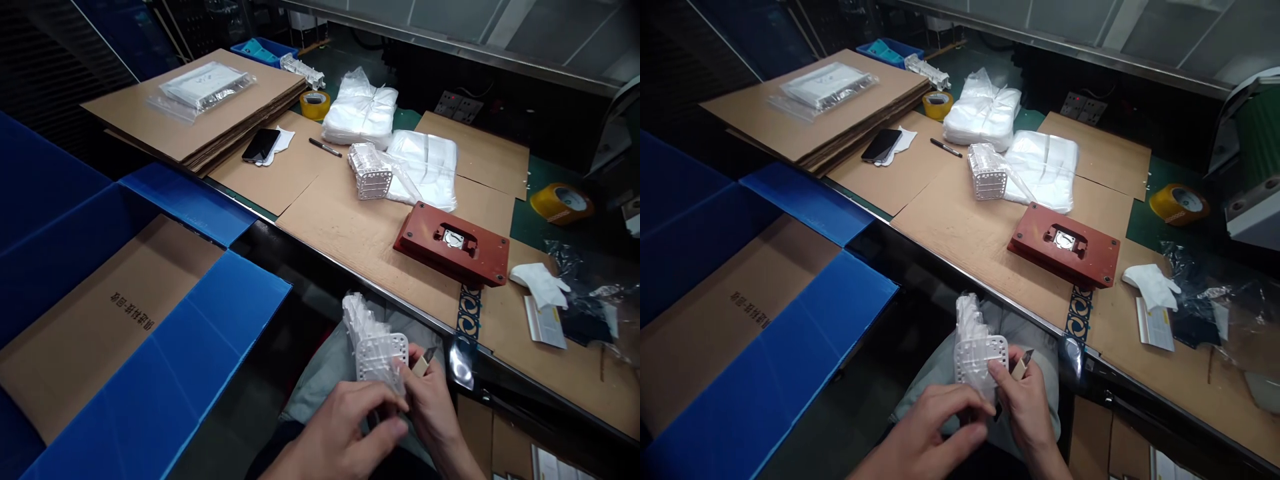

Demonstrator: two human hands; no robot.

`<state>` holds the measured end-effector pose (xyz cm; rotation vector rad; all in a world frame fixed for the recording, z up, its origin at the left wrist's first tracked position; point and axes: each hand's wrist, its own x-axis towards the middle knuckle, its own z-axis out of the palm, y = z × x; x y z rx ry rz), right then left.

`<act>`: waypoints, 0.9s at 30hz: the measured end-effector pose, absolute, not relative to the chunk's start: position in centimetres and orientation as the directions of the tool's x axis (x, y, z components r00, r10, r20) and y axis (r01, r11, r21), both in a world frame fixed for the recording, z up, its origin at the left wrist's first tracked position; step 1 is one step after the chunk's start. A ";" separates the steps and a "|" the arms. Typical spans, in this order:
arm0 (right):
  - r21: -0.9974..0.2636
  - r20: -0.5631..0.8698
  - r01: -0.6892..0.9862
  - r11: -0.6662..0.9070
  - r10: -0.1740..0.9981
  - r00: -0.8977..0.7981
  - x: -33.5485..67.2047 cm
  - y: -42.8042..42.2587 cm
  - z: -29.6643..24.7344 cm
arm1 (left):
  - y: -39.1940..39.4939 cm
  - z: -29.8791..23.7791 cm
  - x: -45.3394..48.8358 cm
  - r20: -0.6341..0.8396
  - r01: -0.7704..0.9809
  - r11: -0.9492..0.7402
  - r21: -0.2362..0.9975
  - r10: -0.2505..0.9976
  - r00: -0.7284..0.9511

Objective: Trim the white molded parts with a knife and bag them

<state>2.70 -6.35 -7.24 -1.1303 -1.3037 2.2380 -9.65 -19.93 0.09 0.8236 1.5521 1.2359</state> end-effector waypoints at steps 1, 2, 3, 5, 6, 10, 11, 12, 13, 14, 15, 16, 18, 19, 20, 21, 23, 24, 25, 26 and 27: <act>-0.850 -0.454 0.114 -0.514 0.606 -0.653 2.8 -6.4 -7.2 | -20.6 -0.3 -10.3 -0.251 -0.134 0.216 0.967 0.894 -0.370; -0.864 -0.431 0.115 -0.490 0.604 -0.671 2.7 -6.5 -7.1 | -21.2 -0.9 -11.0 -0.266 -0.233 0.172 0.957 0.842 -0.469; -0.878 -0.407 0.115 -0.464 0.598 -0.691 2.6 -6.6 -6.8 | -21.8 -1.6 -11.8 -0.330 -0.367 0.126 0.922 0.752 -0.571; -0.903 -0.354 0.120 -0.412 0.559 -0.749 2.0 -6.9 -6.2 | -22.2 -3.2 -13.1 -0.580 -0.680 0.041 0.732 0.560 -0.592; -0.912 -0.330 0.122 -0.391 0.525 -0.784 1.6 -7.0 -5.8 | -22.2 -3.9 -13.6 -0.688 -0.807 0.010 0.590 0.530 -0.496; -0.946 -0.248 0.161 -0.282 0.308 -0.918 0.5 -6.9 -4.8 | -21.0 -6.2 -13.9 -0.772 -0.970 0.020 0.244 0.609 -0.182; -0.953 -0.241 0.166 -0.252 0.307 -0.920 0.5 -6.5 -4.7 | -20.8 -6.5 -13.7 -0.766 -0.979 0.009 0.204 0.624 -0.154; -0.959 -0.235 0.160 -0.232 0.346 -0.908 0.8 -6.0 -4.6 | -20.7 -6.7 -13.6 -0.761 -0.985 -0.013 0.173 0.633 -0.142; -0.964 -0.227 0.141 -0.227 0.414 -0.882 1.2 -5.4 -4.5 | -20.6 -6.8 -13.5 -0.758 -0.987 -0.042 0.152 0.636 -0.144; -0.965 -0.217 0.110 -0.238 0.488 -0.845 1.7 -4.8 -4.3 | -20.6 -6.9 -13.4 -0.757 -0.987 -0.077 0.140 0.635 -0.156; -0.963 -0.207 0.073 -0.259 0.542 -0.815 2.2 -4.3 -3.9 | -20.6 -7.0 -13.4 -0.757 -0.984 -0.116 0.136 0.628 -0.179; -0.957 -0.200 0.035 -0.289 0.564 -0.801 2.8 -3.9 -3.5 | -20.6 -7.1 -13.4 -0.759 -0.978 -0.157 0.139 0.618 -0.207; -0.931 -0.196 -0.005 -0.364 0.513 -0.836 3.9 -3.5 -2.4 | -20.4 -7.3 -13.3 -0.761 -0.959 -0.233 0.160 0.590 -0.270; -0.917 -0.197 -0.005 -0.400 0.463 -0.864 4.4 -3.5 -1.9 | -20.2 -7.4 -13.2 -0.762 -0.950 -0.260 0.172 0.576 -0.296; -0.899 -0.202 -0.001 -0.438 0.416 -0.887 4.8 -3.6 -1.6 | -19.9 -7.5 -13.0 -0.763 -0.944 -0.277 0.182 0.565 -0.313; -0.876 -0.219 0.011 -0.482 0.378 -0.900 5.1 -3.6 -1.6 | -19.7 -7.5 -12.8 -0.766 -0.941 -0.281 0.189 0.558 -0.320; -0.823 -0.305 0.051 -0.566 0.364 -0.880 5.6 -3.6 -2.1 | -19.2 -7.5 -12.4 -0.768 -0.942 -0.267 0.201 0.554 -0.321; -0.802 -0.370 0.070 -0.594 0.401 -0.838 5.7 -3.4 -2.8 | -19.0 -7.4 -12.2 -0.765 -0.942 -0.260 0.213 0.556 -0.326; -0.793 -0.434 0.086 -0.602 0.461 -0.774 5.7 -3.3 -3.5 | -18.9 -7.3 -12.1 -0.755 -0.939 -0.258 0.228 0.562 -0.338; -0.800 -0.485 0.107 -0.590 0.532 -0.694 5.6 -3.2 -4.4 | -18.8 -7.1 -12.0 -0.738 -0.933 -0.261 0.247 0.573 -0.356; -0.817 -0.510 0.130 -0.562 0.598 -0.619 5.4 -3.2 -5.2 | -18.7 -6.9 -12.0 -0.716 -0.925 -0.269 0.267 0.587 -0.377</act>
